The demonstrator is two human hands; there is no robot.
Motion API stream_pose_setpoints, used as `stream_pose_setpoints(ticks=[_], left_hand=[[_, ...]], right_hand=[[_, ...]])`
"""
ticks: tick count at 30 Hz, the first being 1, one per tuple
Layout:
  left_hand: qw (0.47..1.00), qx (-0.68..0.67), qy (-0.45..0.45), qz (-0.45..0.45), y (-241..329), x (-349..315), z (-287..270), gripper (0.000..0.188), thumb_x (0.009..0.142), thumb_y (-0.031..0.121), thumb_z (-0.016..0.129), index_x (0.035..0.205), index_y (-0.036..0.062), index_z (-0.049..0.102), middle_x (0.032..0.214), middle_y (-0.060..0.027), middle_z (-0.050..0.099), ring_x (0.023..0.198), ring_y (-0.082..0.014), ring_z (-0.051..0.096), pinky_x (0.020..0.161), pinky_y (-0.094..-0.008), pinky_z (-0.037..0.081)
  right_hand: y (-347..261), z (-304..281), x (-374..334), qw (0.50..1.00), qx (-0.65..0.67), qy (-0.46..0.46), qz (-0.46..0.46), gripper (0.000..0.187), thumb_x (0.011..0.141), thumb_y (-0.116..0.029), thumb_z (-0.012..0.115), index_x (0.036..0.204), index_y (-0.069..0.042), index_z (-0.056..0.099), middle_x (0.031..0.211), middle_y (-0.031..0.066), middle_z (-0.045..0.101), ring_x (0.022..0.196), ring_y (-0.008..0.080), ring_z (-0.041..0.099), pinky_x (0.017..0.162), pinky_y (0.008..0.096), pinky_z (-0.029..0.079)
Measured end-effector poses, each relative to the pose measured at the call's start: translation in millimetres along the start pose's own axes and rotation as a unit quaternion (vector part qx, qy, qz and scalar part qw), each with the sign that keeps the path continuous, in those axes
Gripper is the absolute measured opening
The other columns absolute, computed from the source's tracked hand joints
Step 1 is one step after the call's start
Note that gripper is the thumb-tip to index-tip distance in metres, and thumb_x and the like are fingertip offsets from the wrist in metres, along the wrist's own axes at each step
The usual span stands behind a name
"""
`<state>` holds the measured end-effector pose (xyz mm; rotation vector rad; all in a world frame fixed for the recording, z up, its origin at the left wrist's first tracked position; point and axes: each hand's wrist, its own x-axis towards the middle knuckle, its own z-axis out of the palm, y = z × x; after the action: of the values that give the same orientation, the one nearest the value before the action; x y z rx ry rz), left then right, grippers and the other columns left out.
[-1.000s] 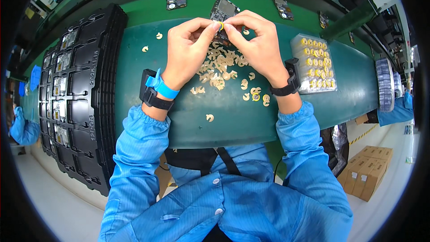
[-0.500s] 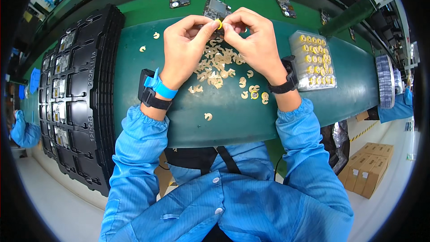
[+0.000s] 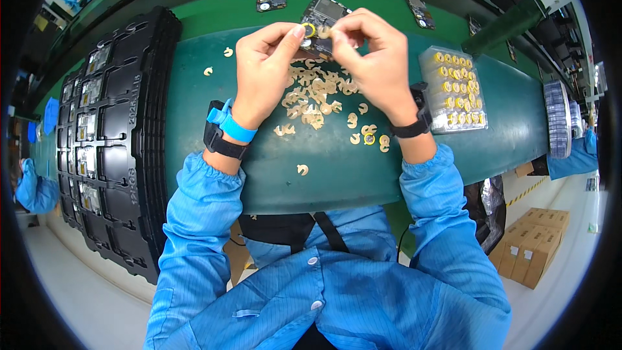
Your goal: The recorder is assembling small electronic components onto a motherboard on a factory assembly line.
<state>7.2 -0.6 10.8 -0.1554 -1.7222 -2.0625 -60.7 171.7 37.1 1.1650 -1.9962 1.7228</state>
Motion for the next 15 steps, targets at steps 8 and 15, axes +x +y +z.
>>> stream_pose_setpoints(ticks=[8, 15], left_hand=[[1.0, 0.028, 0.001, 0.002, -2, 3, -3, 0.024, 0.105, 0.014, 0.062, 0.109, -0.0064, 0.073, 0.101, -0.0098, 0.074, 0.088, -0.0163, 0.072, 0.081, -0.0331, 0.063], [0.996, 0.028, -0.07, -0.043, 1, 2, -2, 0.024, 0.104, 0.014, 0.063, 0.109, -0.0076, 0.072, 0.101, -0.0118, 0.073, 0.088, -0.0186, 0.072, 0.082, -0.0329, 0.063]], right_hand=[[0, -40, 6, 0.955, -0.143, -0.187, 0.182, 0.021, 0.09, -0.018, 0.08, 0.086, 0.0, 0.07, 0.065, -0.0035, 0.059, 0.058, 0.0024, 0.044, 0.052, 0.0229, 0.035], [0, -9, 2, 0.995, -0.049, -0.079, 0.032, 0.014, 0.09, -0.011, 0.075, 0.098, 0.001, 0.073, 0.082, 0.0053, 0.064, 0.057, 0.0103, 0.052, 0.054, 0.0258, 0.041]])
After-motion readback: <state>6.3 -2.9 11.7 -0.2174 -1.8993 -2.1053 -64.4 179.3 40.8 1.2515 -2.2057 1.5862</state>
